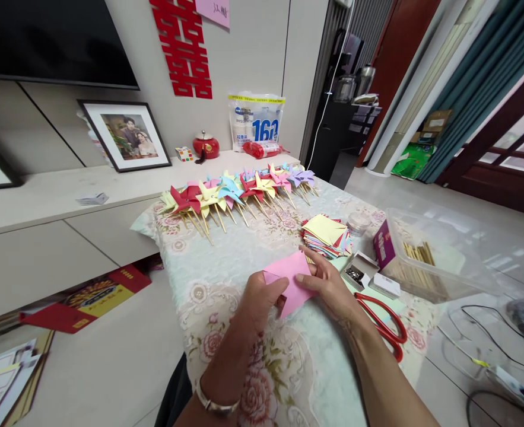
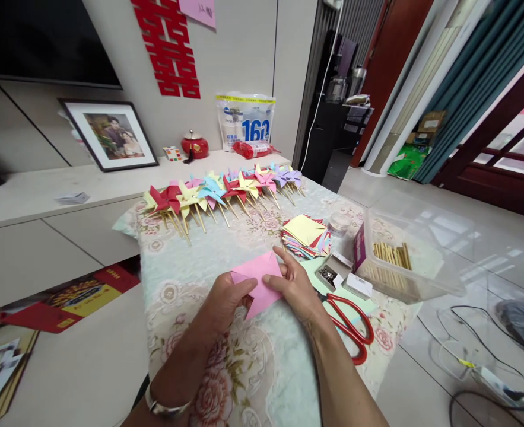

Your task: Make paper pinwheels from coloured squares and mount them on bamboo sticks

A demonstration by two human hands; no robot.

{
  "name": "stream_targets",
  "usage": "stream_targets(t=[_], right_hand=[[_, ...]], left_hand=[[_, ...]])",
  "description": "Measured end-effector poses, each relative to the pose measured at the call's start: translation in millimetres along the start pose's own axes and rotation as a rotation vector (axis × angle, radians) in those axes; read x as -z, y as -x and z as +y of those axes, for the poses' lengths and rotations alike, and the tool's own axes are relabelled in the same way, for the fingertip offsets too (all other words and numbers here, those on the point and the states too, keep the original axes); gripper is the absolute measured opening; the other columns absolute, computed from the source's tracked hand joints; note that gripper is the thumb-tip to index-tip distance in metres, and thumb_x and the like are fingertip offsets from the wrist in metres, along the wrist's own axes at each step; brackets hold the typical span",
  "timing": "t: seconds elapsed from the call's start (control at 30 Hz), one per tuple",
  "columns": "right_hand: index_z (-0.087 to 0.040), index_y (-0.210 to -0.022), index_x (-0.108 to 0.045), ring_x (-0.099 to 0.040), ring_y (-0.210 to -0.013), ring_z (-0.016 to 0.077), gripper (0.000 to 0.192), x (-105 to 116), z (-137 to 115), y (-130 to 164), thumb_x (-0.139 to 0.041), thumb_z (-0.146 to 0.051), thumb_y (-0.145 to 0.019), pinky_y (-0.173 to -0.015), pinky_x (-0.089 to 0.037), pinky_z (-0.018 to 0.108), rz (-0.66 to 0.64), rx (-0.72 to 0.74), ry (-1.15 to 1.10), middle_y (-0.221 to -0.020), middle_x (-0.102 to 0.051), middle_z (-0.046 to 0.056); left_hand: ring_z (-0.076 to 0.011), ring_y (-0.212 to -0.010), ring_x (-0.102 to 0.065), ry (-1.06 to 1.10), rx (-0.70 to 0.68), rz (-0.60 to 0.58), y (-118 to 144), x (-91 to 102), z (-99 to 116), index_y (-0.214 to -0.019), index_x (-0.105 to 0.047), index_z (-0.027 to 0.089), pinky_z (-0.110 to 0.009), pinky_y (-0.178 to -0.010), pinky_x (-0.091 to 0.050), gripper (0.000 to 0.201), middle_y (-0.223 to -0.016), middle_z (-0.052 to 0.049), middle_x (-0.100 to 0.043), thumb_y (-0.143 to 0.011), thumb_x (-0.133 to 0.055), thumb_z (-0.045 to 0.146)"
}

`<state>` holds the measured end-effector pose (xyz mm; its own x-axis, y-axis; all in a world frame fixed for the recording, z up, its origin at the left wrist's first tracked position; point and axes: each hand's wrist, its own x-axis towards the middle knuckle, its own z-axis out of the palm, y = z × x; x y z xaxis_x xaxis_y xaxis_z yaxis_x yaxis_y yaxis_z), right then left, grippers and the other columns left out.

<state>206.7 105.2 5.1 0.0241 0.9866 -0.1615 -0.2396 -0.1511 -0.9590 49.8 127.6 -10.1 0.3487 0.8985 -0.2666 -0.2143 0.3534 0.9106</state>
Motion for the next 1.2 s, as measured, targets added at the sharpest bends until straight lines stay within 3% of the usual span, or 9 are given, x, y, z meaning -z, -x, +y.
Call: stream_targets(t=[0.13,0.43,0.57,0.77,0.9,1.0,1.13,1.2], right_hand=[[-0.02,-0.146,-0.043,-0.07,-0.08,0.022,0.091,-0.7,1.5,0.7,-0.081,-0.026,-0.064,-0.068,-0.053,0.031,-0.003,-0.006,0.038,-0.102,-0.075,0.005],[-0.017,-0.138,-0.054,-0.065,-0.092,0.0224,0.078,3.5,12.7,-5.7,-0.077,-0.021,-0.064,-0.074,-0.053,0.03,0.048,0.127,0.31,-0.107,-0.071,0.005],[-0.016,-0.137,-0.053,-0.064,-0.088,0.021,0.078,-2.2,9.4,-3.6,-0.076,-0.02,-0.063,-0.074,-0.051,0.029,0.075,0.093,0.182,-0.103,-0.07,0.004],[-0.017,-0.13,-0.056,-0.064,-0.088,0.0206,0.078,-8.3,8.9,-4.8,-0.083,-0.022,-0.058,-0.078,-0.048,0.029,0.144,0.097,-0.043,-0.1,-0.071,0.002],[-0.017,-0.126,-0.059,-0.064,-0.091,0.0217,0.074,-11.8,11.3,-4.6,-0.086,-0.023,-0.057,-0.08,-0.048,0.03,0.146,0.108,-0.072,-0.102,-0.072,0.003],[-0.02,-0.121,-0.063,-0.065,-0.085,0.021,0.067,-13.3,11.7,-3.3,-0.087,-0.024,-0.059,-0.077,-0.049,0.03,0.119,0.115,-0.073,-0.098,-0.074,0.002],[-0.019,-0.101,-0.071,-0.065,-0.075,0.0197,0.043,-13.7,10.4,-1.2,-0.086,-0.03,-0.063,-0.07,-0.049,0.03,0.026,0.107,-0.041,-0.089,-0.075,0.003],[-0.019,-0.101,-0.071,-0.066,-0.072,0.02,0.043,-13.2,9.0,-0.9,-0.086,-0.032,-0.063,-0.068,-0.05,0.031,0.004,0.078,-0.047,-0.087,-0.075,0.003]], left_hand=[[-0.0128,-0.042,-0.052,-0.113,0.0,0.057,0.2,-0.4,1.7,-0.063,-0.067,0.015,-0.023,-0.043,-0.04,0.013,-0.05,0.0,-0.06,-0.062,-0.067,0.028],[-0.0126,-0.042,-0.051,-0.262,-0.035,0.114,1.5,-1.2,1.7,-0.056,-0.064,0.016,-0.022,-0.042,-0.039,0.013,-0.046,0.0,-0.057,-0.065,-0.064,0.026],[-0.0115,-0.042,-0.051,-0.097,-0.031,0.075,1.2,0.0,3.2,-0.07,-0.07,0.013,-0.021,-0.042,-0.038,0.017,-0.05,0.0,-0.06,-0.065,-0.07,0.03],[-0.0145,-0.055,-0.063,0.222,-0.039,-0.012,0.1,-3.5,2.1,-0.102,-0.073,0.01,-0.025,-0.057,-0.049,0.048,-0.07,-0.005,-0.074,-0.06,-0.081,0.031],[-0.019,-0.069,-0.068,0.249,-0.049,-0.003,2.6,-6.5,1.9,-0.102,-0.074,0.01,-0.028,-0.069,-0.053,0.047,-0.079,-0.007,-0.078,-0.059,-0.082,0.026],[-0.0168,-0.065,-0.067,0.217,-0.044,0.03,4.2,-6.4,2.8,-0.097,-0.075,0.01,-0.027,-0.066,-0.052,0.04,-0.08,-0.007,-0.078,-0.061,-0.081,0.025],[-0.0163,-0.063,-0.066,0.203,-0.048,0.057,4.3,-5.1,3.0,-0.093,-0.076,0.01,-0.026,-0.064,-0.051,0.037,-0.078,-0.006,-0.078,-0.06,-0.082,0.025],[-0.0169,-0.062,-0.066,0.206,-0.046,0.066,3.3,-3.7,2.6,-0.091,-0.075,0.011,-0.027,-0.063,-0.051,0.036,-0.075,-0.005,-0.077,-0.059,-0.083,0.026]])
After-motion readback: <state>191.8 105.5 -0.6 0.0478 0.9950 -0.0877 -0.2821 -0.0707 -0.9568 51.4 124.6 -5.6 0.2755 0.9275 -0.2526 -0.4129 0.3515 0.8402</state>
